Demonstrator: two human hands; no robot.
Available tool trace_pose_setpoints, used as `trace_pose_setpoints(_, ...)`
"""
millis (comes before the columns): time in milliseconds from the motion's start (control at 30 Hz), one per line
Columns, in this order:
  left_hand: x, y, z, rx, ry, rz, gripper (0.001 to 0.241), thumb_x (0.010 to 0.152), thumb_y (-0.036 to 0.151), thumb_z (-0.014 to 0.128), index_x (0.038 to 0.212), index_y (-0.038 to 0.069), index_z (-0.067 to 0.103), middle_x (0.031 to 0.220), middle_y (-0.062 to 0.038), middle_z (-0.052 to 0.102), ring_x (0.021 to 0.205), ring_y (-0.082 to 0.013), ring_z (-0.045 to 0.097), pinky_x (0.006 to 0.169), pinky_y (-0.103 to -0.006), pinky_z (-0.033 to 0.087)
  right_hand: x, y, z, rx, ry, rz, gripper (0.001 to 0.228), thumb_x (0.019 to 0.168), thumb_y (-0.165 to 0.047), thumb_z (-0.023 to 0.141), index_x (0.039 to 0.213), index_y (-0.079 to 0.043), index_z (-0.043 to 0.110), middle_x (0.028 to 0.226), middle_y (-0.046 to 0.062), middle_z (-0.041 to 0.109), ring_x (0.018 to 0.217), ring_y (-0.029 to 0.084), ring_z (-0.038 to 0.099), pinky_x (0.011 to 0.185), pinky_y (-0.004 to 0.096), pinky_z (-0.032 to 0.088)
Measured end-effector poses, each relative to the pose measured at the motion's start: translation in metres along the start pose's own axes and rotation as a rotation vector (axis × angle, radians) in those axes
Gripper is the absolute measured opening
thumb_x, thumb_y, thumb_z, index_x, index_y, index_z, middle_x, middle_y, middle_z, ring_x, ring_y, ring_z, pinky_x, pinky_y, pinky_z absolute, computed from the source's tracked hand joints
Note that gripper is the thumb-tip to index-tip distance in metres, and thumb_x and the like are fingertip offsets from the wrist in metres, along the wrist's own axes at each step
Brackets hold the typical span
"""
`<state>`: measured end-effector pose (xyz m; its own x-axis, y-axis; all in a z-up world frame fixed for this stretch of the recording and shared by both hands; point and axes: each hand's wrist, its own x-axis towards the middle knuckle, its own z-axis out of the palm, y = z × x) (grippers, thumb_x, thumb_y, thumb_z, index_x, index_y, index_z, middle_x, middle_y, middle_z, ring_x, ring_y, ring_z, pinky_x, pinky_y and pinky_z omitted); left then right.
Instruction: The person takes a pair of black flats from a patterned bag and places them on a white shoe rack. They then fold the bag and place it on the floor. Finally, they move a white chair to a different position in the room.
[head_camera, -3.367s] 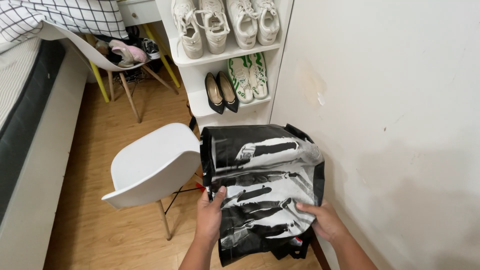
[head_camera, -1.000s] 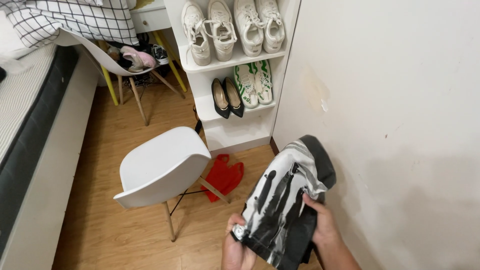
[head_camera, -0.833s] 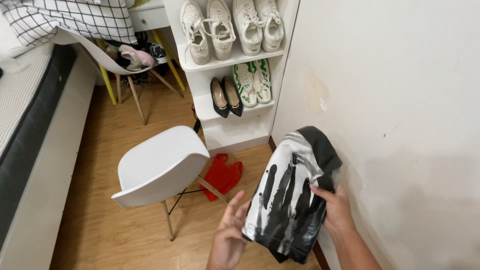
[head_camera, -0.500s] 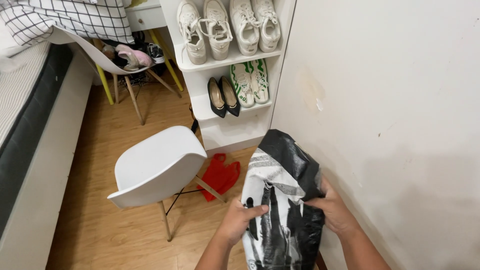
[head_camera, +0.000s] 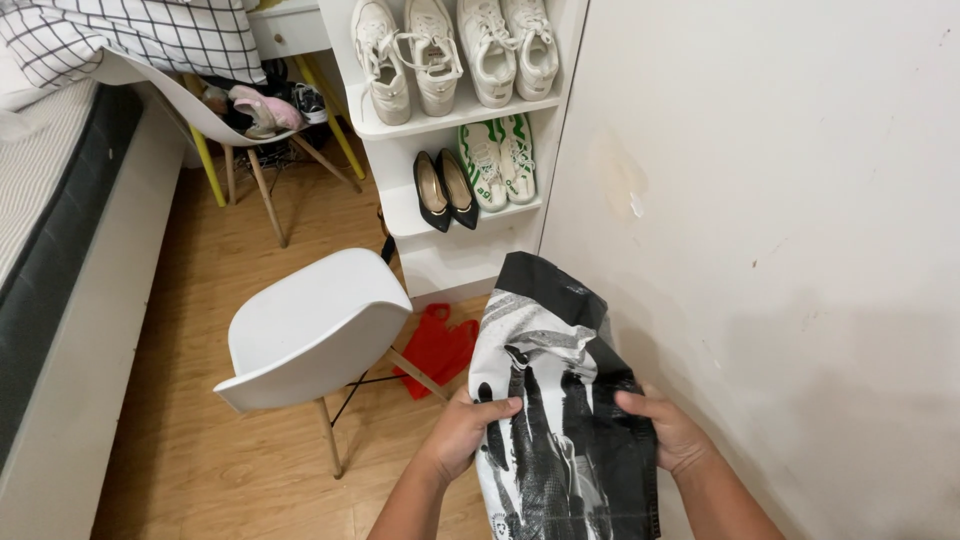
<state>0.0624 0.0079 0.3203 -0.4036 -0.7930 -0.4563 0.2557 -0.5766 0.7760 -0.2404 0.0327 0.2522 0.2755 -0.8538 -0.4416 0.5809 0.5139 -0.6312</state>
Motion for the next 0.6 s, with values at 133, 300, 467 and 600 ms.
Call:
trace_pose_setpoints(133,-0.005,0.004,-0.002,0.017,0.000,0.028,0.042,0.083,0.002,0.070,0.124,-0.002,0.061,0.104,-0.014,0.075,0.087,-0.0213,0.074,0.082,-0.0357,0.062,-0.005,-0.008,0.039,-0.272,0.315,-0.141,0.079,0.072,-0.011,0.076,0.143,-0.001,0.044,0.116,0.022,0.072,0.099,0.027,0.076,0.091,0.038,0.061)
trace_pose_setpoints(300,-0.006,0.005,-0.012,-0.100,0.040,0.061,0.065,0.086,0.006,0.059,0.149,0.009,0.045,0.112,-0.015,0.072,0.088,-0.0193,0.073,0.078,-0.0337,0.063,-0.010,-0.014,0.047,-0.219,0.302,-0.157,0.081,0.072,-0.006,0.076,0.146,0.005,0.044,0.115,0.025,0.071,0.096,0.030,0.073,0.093,0.042,0.057)
trace_pose_setpoints(467,-0.017,0.011,-0.010,-0.114,-0.042,0.108,0.073,0.086,0.001,0.058,0.156,0.011,0.038,0.116,-0.016,0.071,0.089,-0.0189,0.073,0.079,-0.0355,0.063,-0.017,-0.017,0.049,-0.165,0.240,-0.144,0.073,0.072,-0.005,0.065,0.143,0.006,0.054,0.110,0.019,0.073,0.092,0.027,0.073,0.083,0.037,0.059)
trace_pose_setpoints(600,-0.022,0.012,-0.011,-0.181,-0.081,0.122,0.054,0.090,-0.005,0.056,0.142,0.008,0.056,0.116,-0.012,0.072,0.093,-0.0162,0.074,0.085,-0.0337,0.064,-0.019,-0.016,0.053,-0.163,0.156,-0.231,0.072,0.068,0.005,0.057,0.139,-0.002,0.058,0.111,0.014,0.076,0.092,0.024,0.072,0.083,0.034,0.057)
